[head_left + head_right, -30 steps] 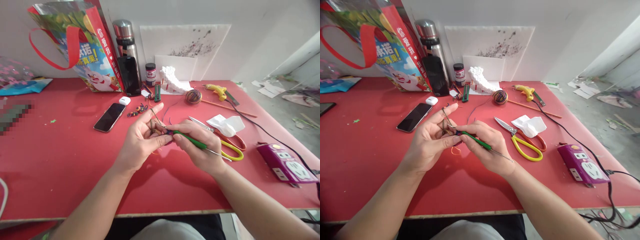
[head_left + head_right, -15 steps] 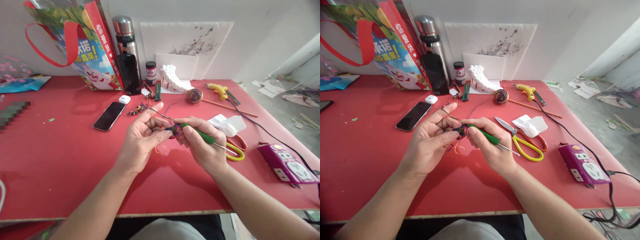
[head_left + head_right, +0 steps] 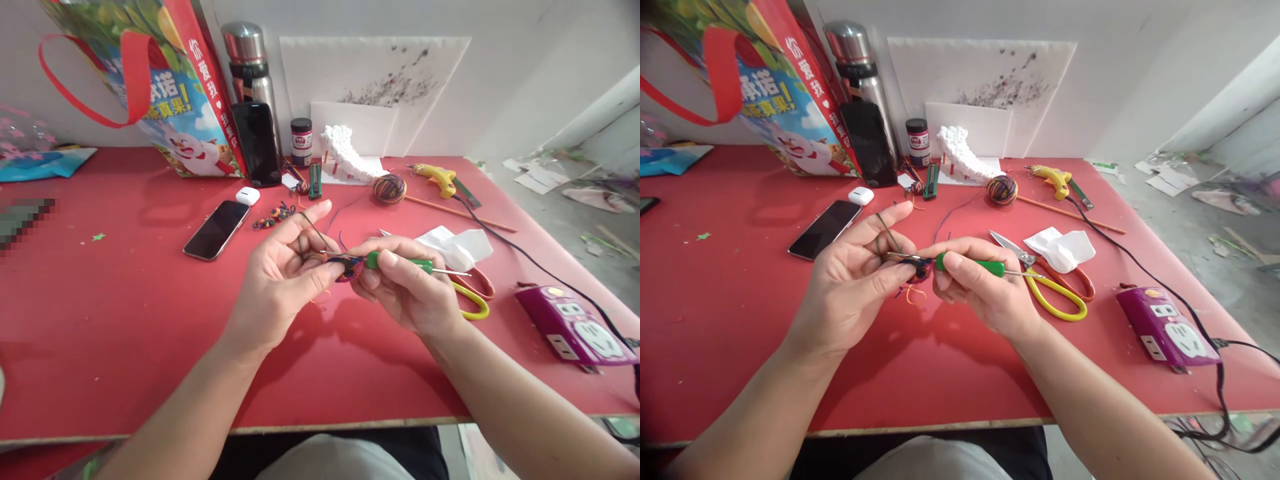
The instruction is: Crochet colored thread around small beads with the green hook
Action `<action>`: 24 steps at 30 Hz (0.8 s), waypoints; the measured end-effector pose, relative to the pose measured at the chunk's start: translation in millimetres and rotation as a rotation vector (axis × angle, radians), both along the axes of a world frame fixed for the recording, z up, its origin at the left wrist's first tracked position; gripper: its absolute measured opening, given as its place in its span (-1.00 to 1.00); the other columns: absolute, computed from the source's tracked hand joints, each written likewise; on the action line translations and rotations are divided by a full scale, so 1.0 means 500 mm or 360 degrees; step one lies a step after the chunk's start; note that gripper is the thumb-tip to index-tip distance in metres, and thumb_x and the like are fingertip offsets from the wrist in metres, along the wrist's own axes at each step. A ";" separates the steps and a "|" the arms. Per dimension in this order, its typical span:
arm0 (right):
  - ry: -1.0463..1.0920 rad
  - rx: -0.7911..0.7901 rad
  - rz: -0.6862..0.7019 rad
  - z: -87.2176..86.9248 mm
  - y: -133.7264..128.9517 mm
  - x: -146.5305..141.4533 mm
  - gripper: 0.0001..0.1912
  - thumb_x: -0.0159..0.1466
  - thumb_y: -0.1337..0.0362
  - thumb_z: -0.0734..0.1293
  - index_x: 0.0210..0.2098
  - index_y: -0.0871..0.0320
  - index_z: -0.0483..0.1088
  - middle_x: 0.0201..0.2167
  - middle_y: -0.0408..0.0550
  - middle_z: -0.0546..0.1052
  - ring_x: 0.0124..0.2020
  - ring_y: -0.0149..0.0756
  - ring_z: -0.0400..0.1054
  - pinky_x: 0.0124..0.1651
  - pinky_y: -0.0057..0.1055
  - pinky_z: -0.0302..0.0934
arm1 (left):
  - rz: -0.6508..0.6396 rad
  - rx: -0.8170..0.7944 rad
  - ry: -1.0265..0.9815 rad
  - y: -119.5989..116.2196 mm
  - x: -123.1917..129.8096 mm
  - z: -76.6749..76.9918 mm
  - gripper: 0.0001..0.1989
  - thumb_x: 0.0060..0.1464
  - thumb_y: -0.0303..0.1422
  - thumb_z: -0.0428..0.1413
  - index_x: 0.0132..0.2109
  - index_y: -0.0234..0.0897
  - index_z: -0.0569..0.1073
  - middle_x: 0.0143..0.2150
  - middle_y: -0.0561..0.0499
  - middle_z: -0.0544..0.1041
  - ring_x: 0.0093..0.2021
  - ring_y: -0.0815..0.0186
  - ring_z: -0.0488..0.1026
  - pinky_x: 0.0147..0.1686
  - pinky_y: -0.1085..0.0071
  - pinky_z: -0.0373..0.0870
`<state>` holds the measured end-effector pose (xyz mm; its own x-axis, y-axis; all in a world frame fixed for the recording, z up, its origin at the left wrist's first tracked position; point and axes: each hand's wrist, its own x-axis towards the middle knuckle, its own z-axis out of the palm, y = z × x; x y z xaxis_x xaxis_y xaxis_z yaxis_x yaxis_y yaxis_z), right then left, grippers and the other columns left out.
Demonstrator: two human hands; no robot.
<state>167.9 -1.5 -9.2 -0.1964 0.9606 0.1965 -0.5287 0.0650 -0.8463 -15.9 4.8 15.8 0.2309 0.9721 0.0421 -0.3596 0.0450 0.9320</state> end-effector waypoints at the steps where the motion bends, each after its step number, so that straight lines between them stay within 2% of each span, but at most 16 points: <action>1: 0.0011 -0.0011 0.0047 0.000 0.001 0.003 -0.85 0.31 0.15 0.57 -0.20 0.07 0.77 -0.55 -0.12 0.50 -0.56 -0.42 0.23 -0.52 -0.42 0.11 | -0.0004 0.0022 0.0025 -0.001 -0.002 0.001 -0.40 0.06 -0.43 0.47 0.27 -0.16 0.63 -0.24 0.05 0.59 -0.26 0.36 0.52 -0.28 0.46 0.53; 6: -0.0018 -0.0002 0.0138 -0.001 0.006 0.015 -0.79 0.29 0.12 0.57 -0.18 0.11 0.75 -0.59 -0.16 0.42 -0.57 -0.41 0.15 -0.51 -0.39 0.08 | 0.0012 0.0083 0.0136 -0.008 -0.005 0.009 -0.48 0.10 -0.42 0.44 0.22 -0.12 0.66 -0.24 0.07 0.55 -0.37 0.42 0.40 -0.32 0.44 0.51; 8: -0.0023 0.0008 0.0156 -0.001 0.008 0.016 -0.78 0.29 0.12 0.57 -0.17 0.11 0.74 -0.59 -0.18 0.39 -0.57 -0.42 0.11 -0.50 -0.38 0.08 | 0.0013 0.0095 0.0149 -0.010 -0.004 0.010 -0.49 0.09 -0.41 0.44 0.20 -0.12 0.66 -0.24 0.06 0.55 -0.36 0.41 0.41 -0.31 0.43 0.51; 15: 0.0079 -0.0012 0.0322 -0.001 0.014 0.015 -0.81 0.34 0.10 0.53 -0.13 0.03 0.75 -0.58 -0.26 0.26 -0.59 -0.48 -0.09 -0.46 -0.37 0.03 | -0.0024 0.0019 0.0081 -0.008 -0.001 0.005 -0.29 0.03 -0.44 0.46 0.34 -0.14 0.58 -0.26 0.04 0.59 -0.31 0.33 0.49 -0.31 0.39 0.45; 19: 0.0097 -0.0008 0.0387 -0.003 0.019 0.023 -0.81 0.35 0.12 0.54 -0.12 0.04 0.75 -0.59 -0.27 0.22 -0.57 -0.45 -0.09 -0.45 -0.38 0.01 | -0.0076 0.0000 0.0064 -0.004 -0.003 0.008 -0.21 -0.03 -0.47 0.47 0.37 -0.18 0.54 -0.26 0.04 0.60 -0.32 0.35 0.46 -0.34 0.42 0.41; 24: 0.0016 0.0042 0.0384 0.000 0.027 0.037 -0.82 0.34 0.14 0.55 -0.21 0.11 0.74 -0.63 -0.27 0.22 -0.60 -0.47 -0.04 -0.47 -0.38 0.04 | -0.0108 0.0012 0.0125 -0.006 -0.003 0.012 -0.17 -0.07 -0.50 0.47 0.39 -0.22 0.53 -0.27 0.05 0.59 -0.36 0.40 0.39 -0.36 0.44 0.40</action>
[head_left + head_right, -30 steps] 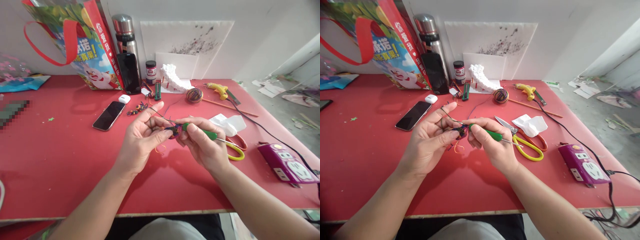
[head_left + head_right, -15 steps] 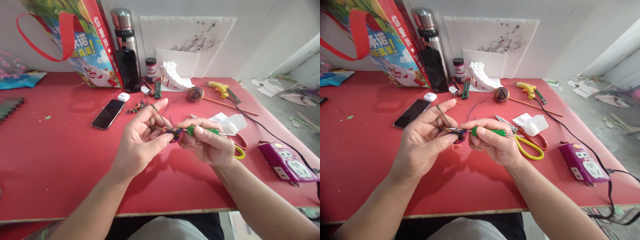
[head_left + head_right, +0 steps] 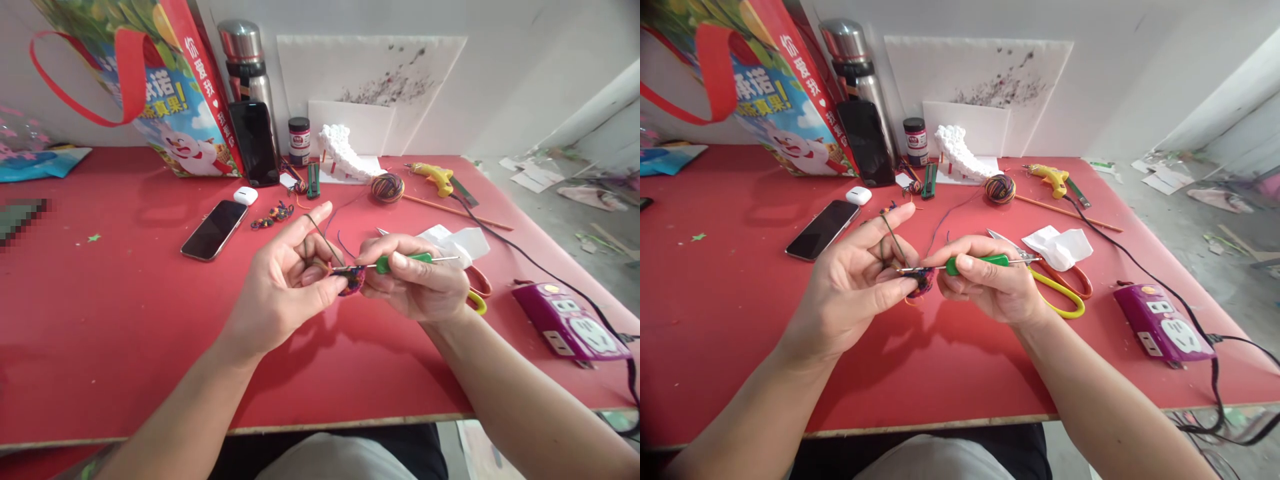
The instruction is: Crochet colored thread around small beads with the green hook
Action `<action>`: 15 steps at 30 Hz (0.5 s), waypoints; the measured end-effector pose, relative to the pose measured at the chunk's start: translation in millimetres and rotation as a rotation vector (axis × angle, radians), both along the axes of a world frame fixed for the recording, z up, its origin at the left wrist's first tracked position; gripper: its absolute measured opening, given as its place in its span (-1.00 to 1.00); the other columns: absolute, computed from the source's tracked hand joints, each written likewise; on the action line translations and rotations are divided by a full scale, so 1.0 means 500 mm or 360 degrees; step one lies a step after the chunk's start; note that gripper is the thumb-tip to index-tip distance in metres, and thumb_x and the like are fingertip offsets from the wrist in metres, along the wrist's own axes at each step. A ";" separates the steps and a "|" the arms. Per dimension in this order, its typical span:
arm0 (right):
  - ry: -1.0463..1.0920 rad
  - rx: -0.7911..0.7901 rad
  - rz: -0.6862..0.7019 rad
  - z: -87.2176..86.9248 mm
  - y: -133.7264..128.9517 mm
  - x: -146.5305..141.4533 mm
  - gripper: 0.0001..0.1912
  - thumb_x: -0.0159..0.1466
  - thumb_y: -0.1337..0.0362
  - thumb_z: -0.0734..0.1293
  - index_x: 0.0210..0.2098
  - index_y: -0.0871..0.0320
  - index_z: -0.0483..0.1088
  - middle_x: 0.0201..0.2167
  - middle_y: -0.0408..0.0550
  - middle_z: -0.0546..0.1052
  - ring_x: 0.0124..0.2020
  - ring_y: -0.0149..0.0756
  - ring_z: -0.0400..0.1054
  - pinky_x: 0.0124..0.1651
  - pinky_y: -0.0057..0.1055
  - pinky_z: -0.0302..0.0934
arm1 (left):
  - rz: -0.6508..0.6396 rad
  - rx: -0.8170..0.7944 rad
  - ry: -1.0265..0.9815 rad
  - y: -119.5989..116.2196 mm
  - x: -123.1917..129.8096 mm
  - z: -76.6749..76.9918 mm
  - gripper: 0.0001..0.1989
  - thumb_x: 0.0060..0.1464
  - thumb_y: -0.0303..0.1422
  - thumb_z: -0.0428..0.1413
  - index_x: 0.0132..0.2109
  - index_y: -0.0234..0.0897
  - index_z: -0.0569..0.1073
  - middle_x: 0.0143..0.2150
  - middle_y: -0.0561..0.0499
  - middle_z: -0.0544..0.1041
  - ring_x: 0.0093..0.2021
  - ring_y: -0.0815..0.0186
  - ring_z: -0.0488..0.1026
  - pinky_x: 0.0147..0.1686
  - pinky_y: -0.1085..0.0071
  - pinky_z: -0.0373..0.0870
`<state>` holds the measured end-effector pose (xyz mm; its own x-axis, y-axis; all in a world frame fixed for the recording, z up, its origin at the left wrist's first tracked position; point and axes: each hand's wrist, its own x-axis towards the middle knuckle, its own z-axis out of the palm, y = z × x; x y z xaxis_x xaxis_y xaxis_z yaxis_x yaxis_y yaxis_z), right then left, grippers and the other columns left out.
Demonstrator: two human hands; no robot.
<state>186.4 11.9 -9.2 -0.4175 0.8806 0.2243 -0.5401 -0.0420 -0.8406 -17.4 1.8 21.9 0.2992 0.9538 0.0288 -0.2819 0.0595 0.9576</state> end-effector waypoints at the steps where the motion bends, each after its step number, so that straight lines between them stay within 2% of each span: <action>1: -0.0030 0.0014 -0.0019 0.001 0.002 0.002 -0.81 0.32 0.13 0.56 -0.23 0.12 0.74 -0.64 -0.26 0.24 -0.61 -0.47 -0.02 -0.48 -0.38 0.05 | -0.0002 0.0021 0.0016 -0.001 0.000 0.000 -0.17 -0.07 -0.51 0.46 0.39 -0.20 0.54 -0.27 0.05 0.58 -0.36 0.40 0.37 -0.37 0.44 0.39; 6: -0.0145 -0.0026 -0.0143 0.004 0.006 0.005 -0.74 0.22 0.06 0.63 -0.30 0.14 0.72 -0.66 -0.24 0.30 -0.63 -0.48 -0.03 -0.51 -0.37 0.09 | 0.0003 0.0123 0.0101 -0.010 0.003 0.000 -0.14 -0.06 -0.57 0.44 0.40 -0.07 0.53 -0.24 0.04 0.59 -0.35 0.38 0.37 -0.35 0.44 0.43; 10: -0.0107 -0.0053 -0.0177 0.002 0.004 0.002 -0.75 0.25 0.07 0.62 -0.28 0.13 0.70 -0.65 -0.26 0.27 -0.62 -0.49 -0.06 -0.49 -0.38 0.08 | 0.0033 0.0109 0.0092 -0.014 0.006 0.004 -0.04 -0.11 -0.64 0.45 0.43 0.01 0.49 -0.18 0.02 0.61 -0.29 0.34 0.41 -0.29 0.42 0.47; 15: -0.0086 0.0003 -0.0236 0.000 0.002 -0.002 -0.75 0.27 0.06 0.60 -0.26 0.11 0.68 -0.62 -0.29 0.25 -0.62 -0.52 -0.11 -0.50 -0.38 0.07 | 0.0043 0.0164 0.0101 -0.014 0.008 0.008 -0.09 -0.10 -0.60 0.46 0.39 0.02 0.52 -0.17 0.02 0.60 -0.31 0.33 0.34 -0.30 0.36 0.41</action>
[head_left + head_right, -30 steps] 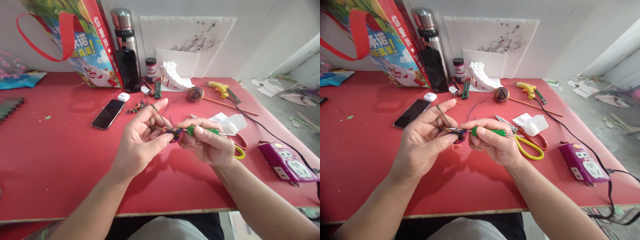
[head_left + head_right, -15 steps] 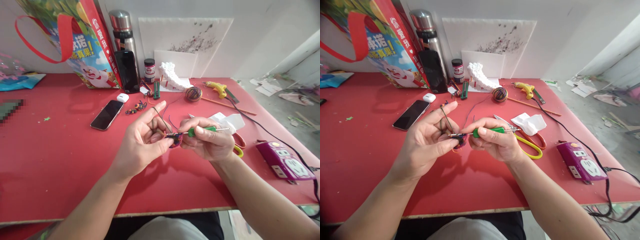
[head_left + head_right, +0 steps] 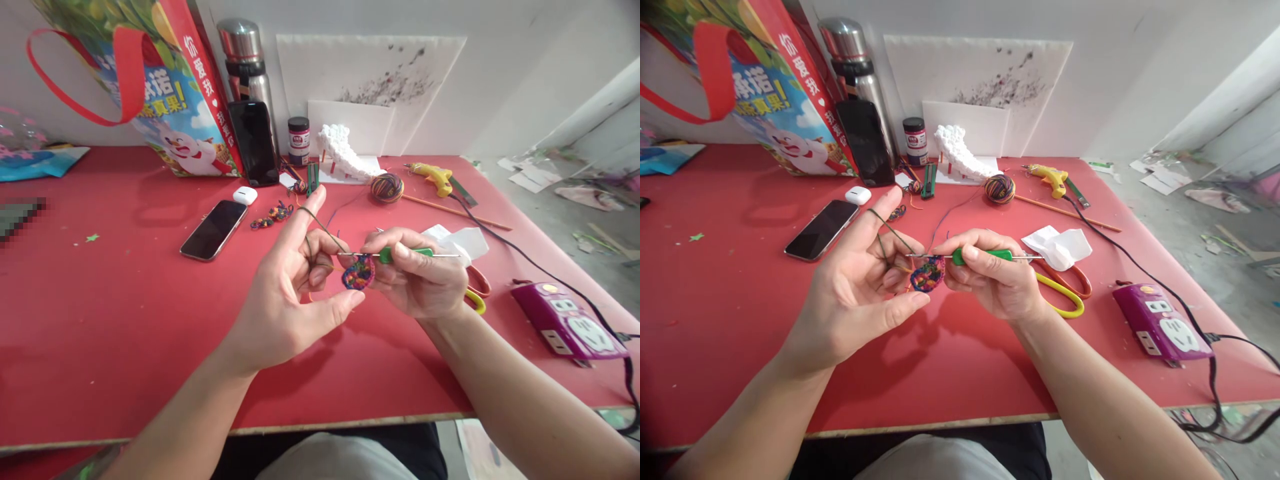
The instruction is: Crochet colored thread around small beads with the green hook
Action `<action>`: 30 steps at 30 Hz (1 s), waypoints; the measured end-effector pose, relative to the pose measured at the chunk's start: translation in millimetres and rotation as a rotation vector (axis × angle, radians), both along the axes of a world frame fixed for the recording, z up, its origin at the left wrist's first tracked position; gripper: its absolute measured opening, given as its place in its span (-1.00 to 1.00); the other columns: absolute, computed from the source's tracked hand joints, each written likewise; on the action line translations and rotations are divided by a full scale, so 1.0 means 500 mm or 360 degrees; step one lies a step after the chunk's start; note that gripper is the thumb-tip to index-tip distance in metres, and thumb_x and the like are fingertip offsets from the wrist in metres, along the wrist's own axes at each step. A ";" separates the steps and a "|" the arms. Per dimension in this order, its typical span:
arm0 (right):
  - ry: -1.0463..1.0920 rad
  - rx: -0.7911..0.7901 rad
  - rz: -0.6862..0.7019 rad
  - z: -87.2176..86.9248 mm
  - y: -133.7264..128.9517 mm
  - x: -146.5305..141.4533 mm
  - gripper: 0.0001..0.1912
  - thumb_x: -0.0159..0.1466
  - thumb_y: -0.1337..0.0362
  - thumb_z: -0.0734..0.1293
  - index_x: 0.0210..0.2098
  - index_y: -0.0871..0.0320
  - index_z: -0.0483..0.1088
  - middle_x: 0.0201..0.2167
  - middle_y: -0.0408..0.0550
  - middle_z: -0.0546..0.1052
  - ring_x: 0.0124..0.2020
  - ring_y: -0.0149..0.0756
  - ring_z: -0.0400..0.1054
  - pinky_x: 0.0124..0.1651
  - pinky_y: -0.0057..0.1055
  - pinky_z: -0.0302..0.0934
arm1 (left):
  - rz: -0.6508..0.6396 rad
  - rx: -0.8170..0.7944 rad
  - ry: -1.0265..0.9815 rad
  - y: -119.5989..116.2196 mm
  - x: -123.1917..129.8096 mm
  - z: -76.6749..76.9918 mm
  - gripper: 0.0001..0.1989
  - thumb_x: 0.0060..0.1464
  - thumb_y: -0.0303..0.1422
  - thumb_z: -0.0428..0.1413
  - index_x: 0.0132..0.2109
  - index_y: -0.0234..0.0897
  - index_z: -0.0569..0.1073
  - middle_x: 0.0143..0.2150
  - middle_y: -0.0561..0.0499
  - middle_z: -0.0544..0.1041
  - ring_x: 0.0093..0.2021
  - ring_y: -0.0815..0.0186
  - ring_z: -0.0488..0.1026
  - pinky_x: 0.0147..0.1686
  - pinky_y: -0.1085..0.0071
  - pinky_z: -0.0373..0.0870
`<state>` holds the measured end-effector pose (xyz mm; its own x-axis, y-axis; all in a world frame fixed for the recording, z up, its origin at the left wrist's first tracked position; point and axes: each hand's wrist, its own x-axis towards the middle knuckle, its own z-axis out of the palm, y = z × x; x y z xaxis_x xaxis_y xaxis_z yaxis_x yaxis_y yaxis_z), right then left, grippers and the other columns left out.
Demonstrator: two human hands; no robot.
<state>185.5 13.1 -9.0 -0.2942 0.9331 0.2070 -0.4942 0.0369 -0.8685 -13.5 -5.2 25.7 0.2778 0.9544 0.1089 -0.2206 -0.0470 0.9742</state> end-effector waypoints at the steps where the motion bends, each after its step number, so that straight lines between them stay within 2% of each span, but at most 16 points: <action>1: 0.0021 -0.0011 0.0005 0.000 0.000 -0.001 -0.77 0.27 0.07 0.60 -0.26 0.11 0.68 -0.62 -0.29 0.24 -0.62 -0.52 -0.12 -0.50 -0.39 0.06 | 0.0003 0.0012 -0.0002 0.001 0.000 0.000 -0.10 -0.11 -0.59 0.47 0.39 0.01 0.53 -0.17 0.02 0.60 -0.31 0.33 0.33 -0.31 0.36 0.40; 4: 0.0105 -0.0060 0.0022 0.000 -0.001 -0.004 -0.82 0.28 0.12 0.61 -0.27 0.10 0.72 -0.63 -0.28 0.24 -0.61 -0.53 -0.14 -0.50 -0.42 0.00 | -0.0006 0.0024 -0.0022 0.002 0.002 -0.001 -0.12 -0.11 -0.57 0.48 0.37 0.00 0.54 -0.16 0.02 0.60 -0.26 0.29 0.38 -0.29 0.36 0.39; 8: 0.0177 -0.0085 0.0008 0.002 -0.001 -0.007 -0.85 0.26 0.16 0.61 -0.28 0.10 0.74 -0.63 -0.26 0.28 -0.62 -0.55 -0.16 -0.52 -0.44 -0.05 | -0.0051 0.0030 -0.0056 0.004 0.002 0.001 -0.15 -0.09 -0.57 0.47 0.36 0.00 0.55 -0.18 0.02 0.61 -0.20 0.24 0.44 -0.18 0.31 0.44; 13: 0.0172 -0.0072 -0.0036 0.007 -0.001 -0.007 -0.84 0.27 0.14 0.59 -0.28 0.10 0.71 -0.66 -0.30 0.20 -0.63 -0.54 -0.17 -0.53 -0.44 -0.05 | -0.0084 0.0099 -0.0052 0.007 -0.006 -0.006 -0.23 -0.04 -0.51 0.48 0.32 0.00 0.59 -0.15 0.03 0.59 -0.26 0.30 0.36 -0.23 0.34 0.39; 17: 0.0158 -0.0058 -0.0091 0.011 -0.002 -0.007 -0.84 0.29 0.14 0.57 -0.27 0.10 0.69 -0.65 -0.31 0.16 -0.62 -0.53 -0.17 -0.51 -0.45 -0.05 | -0.0073 0.0226 -0.0027 0.015 -0.011 -0.026 -0.38 0.14 -0.44 0.40 0.33 -0.01 0.58 -0.07 -0.02 0.57 -0.24 0.31 0.33 -0.18 0.37 0.44; 20: 0.0164 -0.0097 -0.0121 0.013 -0.003 -0.009 -0.85 0.28 0.16 0.57 -0.28 0.11 0.70 -0.67 -0.31 0.15 -0.61 -0.52 -0.18 -0.50 -0.44 -0.07 | -0.0060 0.0337 -0.0117 0.023 -0.010 -0.038 -0.50 0.24 -0.37 0.32 0.31 -0.03 0.60 -0.14 -0.02 0.51 -0.19 0.28 0.37 -0.22 0.40 0.46; 25: 0.0192 -0.0130 -0.0087 0.013 -0.006 -0.013 -0.85 0.26 0.16 0.58 -0.28 0.11 0.71 -0.66 -0.30 0.20 -0.62 -0.52 -0.18 -0.50 -0.42 -0.09 | -0.0047 0.0233 -0.0153 0.028 -0.005 -0.043 -0.57 0.34 -0.35 0.26 0.31 -0.02 0.61 -0.33 0.03 0.42 -0.33 0.33 0.27 -0.37 0.45 0.35; 30: 0.0212 -0.0137 -0.0078 0.010 -0.007 -0.016 -0.86 0.26 0.17 0.57 -0.28 0.11 0.70 -0.66 -0.31 0.18 -0.62 -0.52 -0.19 -0.50 -0.42 -0.09 | -0.0035 0.0129 -0.0122 0.029 -0.003 -0.048 -0.53 0.37 -0.22 0.28 0.37 0.00 0.57 -0.26 0.03 0.47 -0.36 0.37 0.25 -0.38 0.45 0.37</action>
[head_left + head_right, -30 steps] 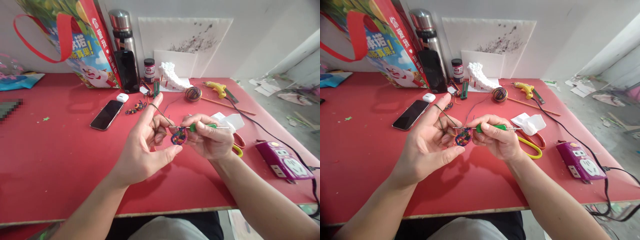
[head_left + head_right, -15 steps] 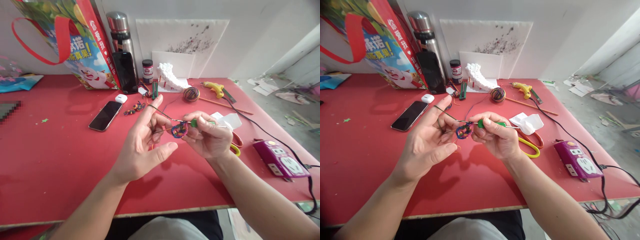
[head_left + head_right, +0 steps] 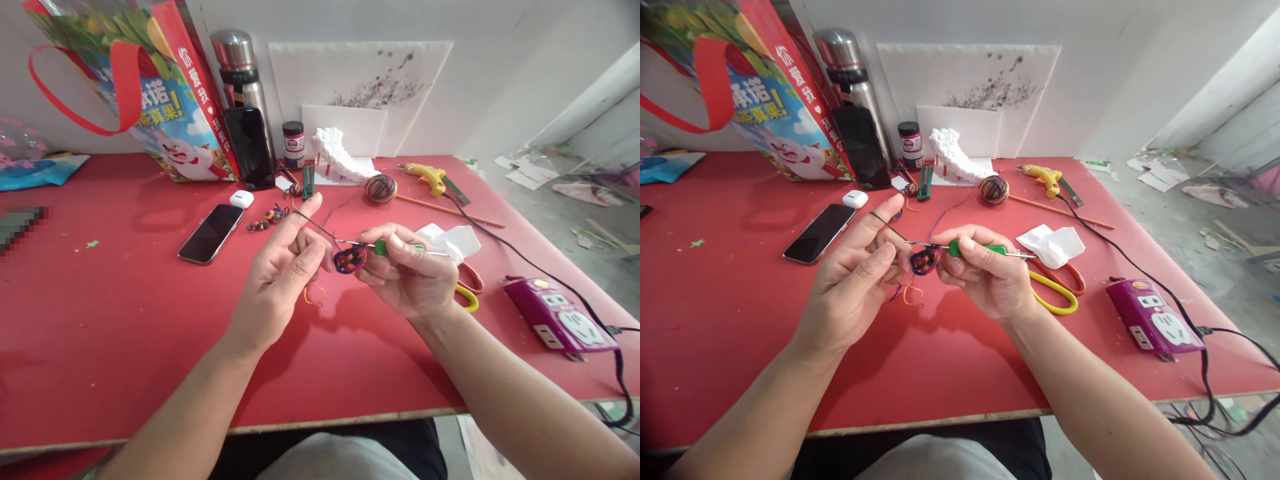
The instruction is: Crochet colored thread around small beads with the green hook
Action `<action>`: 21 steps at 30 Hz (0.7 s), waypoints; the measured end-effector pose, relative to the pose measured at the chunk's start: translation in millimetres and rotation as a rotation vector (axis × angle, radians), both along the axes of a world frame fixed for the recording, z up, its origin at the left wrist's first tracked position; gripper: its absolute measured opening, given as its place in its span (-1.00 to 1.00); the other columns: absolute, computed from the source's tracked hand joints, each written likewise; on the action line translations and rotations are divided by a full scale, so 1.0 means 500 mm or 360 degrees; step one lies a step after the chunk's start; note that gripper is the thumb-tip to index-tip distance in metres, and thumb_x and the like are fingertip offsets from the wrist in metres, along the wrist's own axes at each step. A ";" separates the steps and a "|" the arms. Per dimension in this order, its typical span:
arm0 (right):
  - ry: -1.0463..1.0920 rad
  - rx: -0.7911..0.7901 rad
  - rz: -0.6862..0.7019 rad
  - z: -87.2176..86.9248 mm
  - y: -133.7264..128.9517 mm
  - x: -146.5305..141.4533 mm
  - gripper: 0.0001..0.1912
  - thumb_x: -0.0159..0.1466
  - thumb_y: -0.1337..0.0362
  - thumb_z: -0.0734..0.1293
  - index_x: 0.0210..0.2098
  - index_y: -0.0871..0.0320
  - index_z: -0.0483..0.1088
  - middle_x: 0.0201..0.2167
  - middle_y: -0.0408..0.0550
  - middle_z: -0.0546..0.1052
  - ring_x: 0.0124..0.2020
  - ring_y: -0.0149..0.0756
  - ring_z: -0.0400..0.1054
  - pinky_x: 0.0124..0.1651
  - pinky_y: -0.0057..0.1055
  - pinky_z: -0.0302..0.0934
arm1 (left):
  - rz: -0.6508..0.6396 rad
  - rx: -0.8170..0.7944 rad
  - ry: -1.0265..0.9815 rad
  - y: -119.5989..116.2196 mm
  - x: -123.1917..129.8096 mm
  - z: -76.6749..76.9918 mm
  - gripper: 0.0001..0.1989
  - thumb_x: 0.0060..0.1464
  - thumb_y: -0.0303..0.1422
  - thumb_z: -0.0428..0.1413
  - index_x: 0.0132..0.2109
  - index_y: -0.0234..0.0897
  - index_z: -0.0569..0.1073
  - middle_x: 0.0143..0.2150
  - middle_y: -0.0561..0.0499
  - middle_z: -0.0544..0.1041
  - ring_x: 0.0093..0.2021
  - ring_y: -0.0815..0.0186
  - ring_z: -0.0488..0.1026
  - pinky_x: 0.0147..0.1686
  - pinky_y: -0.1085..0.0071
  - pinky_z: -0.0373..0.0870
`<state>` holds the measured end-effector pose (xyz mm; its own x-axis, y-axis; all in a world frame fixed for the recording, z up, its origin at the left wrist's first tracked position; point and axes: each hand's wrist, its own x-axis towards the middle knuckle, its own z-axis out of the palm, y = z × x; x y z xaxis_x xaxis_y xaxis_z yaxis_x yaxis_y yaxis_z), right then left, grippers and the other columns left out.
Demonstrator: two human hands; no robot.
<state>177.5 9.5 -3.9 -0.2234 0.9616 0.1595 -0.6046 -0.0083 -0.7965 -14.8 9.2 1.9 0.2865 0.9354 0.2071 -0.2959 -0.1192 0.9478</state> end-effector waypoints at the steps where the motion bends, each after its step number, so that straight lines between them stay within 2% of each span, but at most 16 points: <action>1: 0.0005 0.0003 0.0000 0.000 0.000 0.000 -0.86 0.26 0.17 0.57 -0.28 0.11 0.70 -0.66 -0.31 0.18 -0.62 -0.52 -0.19 -0.50 -0.42 -0.08 | 0.0006 -0.0012 0.0001 0.001 0.001 -0.001 -0.52 0.36 -0.20 0.30 0.37 0.00 0.57 -0.26 0.04 0.47 -0.36 0.38 0.27 -0.36 0.46 0.39; 8: 0.0078 -0.0020 0.0053 0.001 0.001 0.000 -0.86 0.24 0.18 0.60 -0.29 0.12 0.74 -0.66 -0.28 0.25 -0.61 -0.54 -0.17 -0.49 -0.44 -0.12 | 0.0025 0.0026 0.0006 0.000 0.008 -0.005 -0.48 0.24 -0.33 0.39 0.32 -0.01 0.60 -0.17 0.05 0.53 -0.15 0.39 0.46 -0.11 0.51 0.50; 15: 0.0035 -0.0074 0.0037 -0.003 -0.001 -0.001 -0.84 0.23 0.16 0.60 -0.29 0.13 0.73 -0.65 -0.27 0.26 -0.61 -0.55 -0.17 -0.49 -0.44 -0.08 | 0.0010 -0.0009 0.0026 -0.005 0.010 0.000 -0.38 0.24 -0.37 0.38 0.41 -0.06 0.52 -0.18 0.03 0.61 -0.18 0.34 0.48 -0.23 0.42 0.49; 21: 0.0004 -0.0095 0.0027 -0.001 -0.002 -0.002 -0.83 0.21 0.15 0.61 -0.31 0.13 0.71 -0.66 -0.29 0.26 -0.62 -0.55 -0.18 -0.49 -0.43 -0.08 | 0.0074 -0.0063 0.0078 -0.011 0.012 0.005 -0.29 0.14 -0.29 0.47 0.41 -0.08 0.52 -0.22 0.05 0.66 -0.30 0.34 0.40 -0.29 0.36 0.41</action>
<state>176.3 8.5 -4.5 -0.2392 0.9655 0.1028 -0.6060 -0.0657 -0.7927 -8.7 3.8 4.5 0.2514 0.9552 0.1565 -0.2442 -0.0938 0.9652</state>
